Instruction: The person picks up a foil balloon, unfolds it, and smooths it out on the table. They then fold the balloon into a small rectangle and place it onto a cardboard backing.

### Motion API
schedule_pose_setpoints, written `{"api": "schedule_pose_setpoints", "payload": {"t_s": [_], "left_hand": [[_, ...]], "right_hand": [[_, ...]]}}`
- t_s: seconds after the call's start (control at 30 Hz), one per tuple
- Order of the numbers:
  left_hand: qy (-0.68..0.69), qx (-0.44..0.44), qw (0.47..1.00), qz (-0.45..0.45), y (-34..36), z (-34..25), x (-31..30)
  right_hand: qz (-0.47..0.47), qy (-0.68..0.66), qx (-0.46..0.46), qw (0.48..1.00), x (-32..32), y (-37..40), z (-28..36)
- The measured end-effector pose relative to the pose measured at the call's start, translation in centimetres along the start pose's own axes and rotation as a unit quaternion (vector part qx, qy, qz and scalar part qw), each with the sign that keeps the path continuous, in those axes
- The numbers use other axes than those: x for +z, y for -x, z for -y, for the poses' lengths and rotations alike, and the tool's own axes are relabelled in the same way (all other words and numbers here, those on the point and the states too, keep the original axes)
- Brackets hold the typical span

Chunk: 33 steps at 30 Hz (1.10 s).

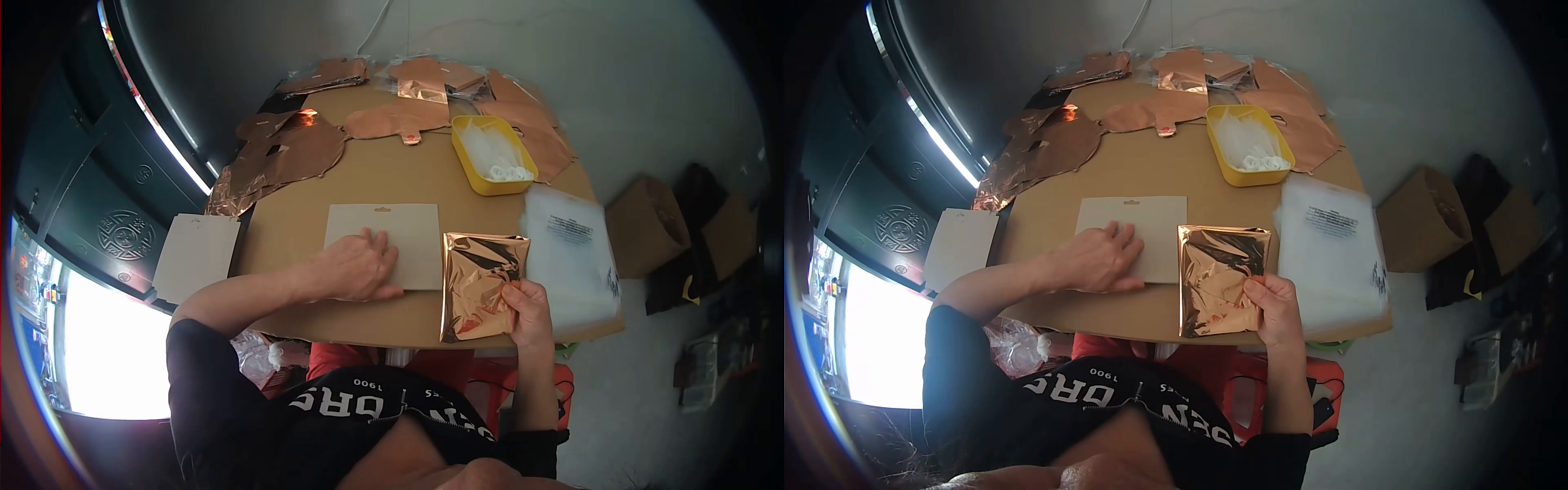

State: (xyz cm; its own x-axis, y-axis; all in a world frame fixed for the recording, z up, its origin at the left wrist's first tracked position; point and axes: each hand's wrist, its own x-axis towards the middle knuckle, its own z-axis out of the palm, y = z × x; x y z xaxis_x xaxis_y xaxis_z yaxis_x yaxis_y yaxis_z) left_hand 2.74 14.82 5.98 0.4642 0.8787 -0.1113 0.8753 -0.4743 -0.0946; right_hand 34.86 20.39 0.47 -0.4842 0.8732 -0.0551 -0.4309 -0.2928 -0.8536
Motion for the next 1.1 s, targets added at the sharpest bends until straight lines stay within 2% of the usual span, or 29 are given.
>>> {"api": "schedule_pose_setpoints", "payload": {"t_s": [0.13, 0.33, 0.43, 0.53, 0.6, 0.67, 0.77, 0.87, 0.97, 1.1], "left_hand": [[0.043, 0.075, 0.994, -0.062, 0.0, 0.2, 0.3], [0.047, 0.074, 0.996, 0.006, 0.0, -0.4, -2.8], [0.108, -0.009, 0.994, 0.036, -1.7, 0.6, -4.3], [0.191, 0.008, 0.969, -0.158, -5.1, 3.5, -4.0], [0.206, -0.046, 0.959, -0.191, -8.4, 5.0, -5.4], [0.217, -0.101, 0.954, -0.179, -12.3, 6.8, -6.6], [0.297, -0.124, 0.924, -0.208, -17.2, 8.3, -6.7], [0.290, -0.102, 0.923, -0.231, -21.1, 8.1, -6.5], [0.309, -0.054, 0.926, -0.209, -24.3, 7.2, -6.2], [0.244, -0.026, 0.951, -0.190, -28.1, 5.8, -5.8]], "right_hand": [[-0.001, -0.002, 0.005, 1.000, -0.2, 0.0, -0.2], [0.007, -0.016, 0.003, 1.000, -0.4, 0.0, -0.4], [0.015, -0.020, 0.003, 1.000, -0.4, 0.0, -0.3], [0.024, -0.020, 0.011, 0.999, -0.6, 0.0, -0.4], [0.027, -0.020, 0.017, 0.999, -0.7, 0.1, -0.4], [0.028, -0.019, 0.021, 0.999, -0.4, 0.1, -0.3], [0.011, -0.013, 0.030, 0.999, 0.6, 0.3, 0.3], [0.013, -0.012, 0.031, 0.999, 0.5, 0.3, 0.3], [0.019, -0.023, 0.039, 0.999, 0.5, 0.2, 0.2], [0.041, -0.019, 0.038, 0.998, -0.3, 0.1, -0.2]]}}
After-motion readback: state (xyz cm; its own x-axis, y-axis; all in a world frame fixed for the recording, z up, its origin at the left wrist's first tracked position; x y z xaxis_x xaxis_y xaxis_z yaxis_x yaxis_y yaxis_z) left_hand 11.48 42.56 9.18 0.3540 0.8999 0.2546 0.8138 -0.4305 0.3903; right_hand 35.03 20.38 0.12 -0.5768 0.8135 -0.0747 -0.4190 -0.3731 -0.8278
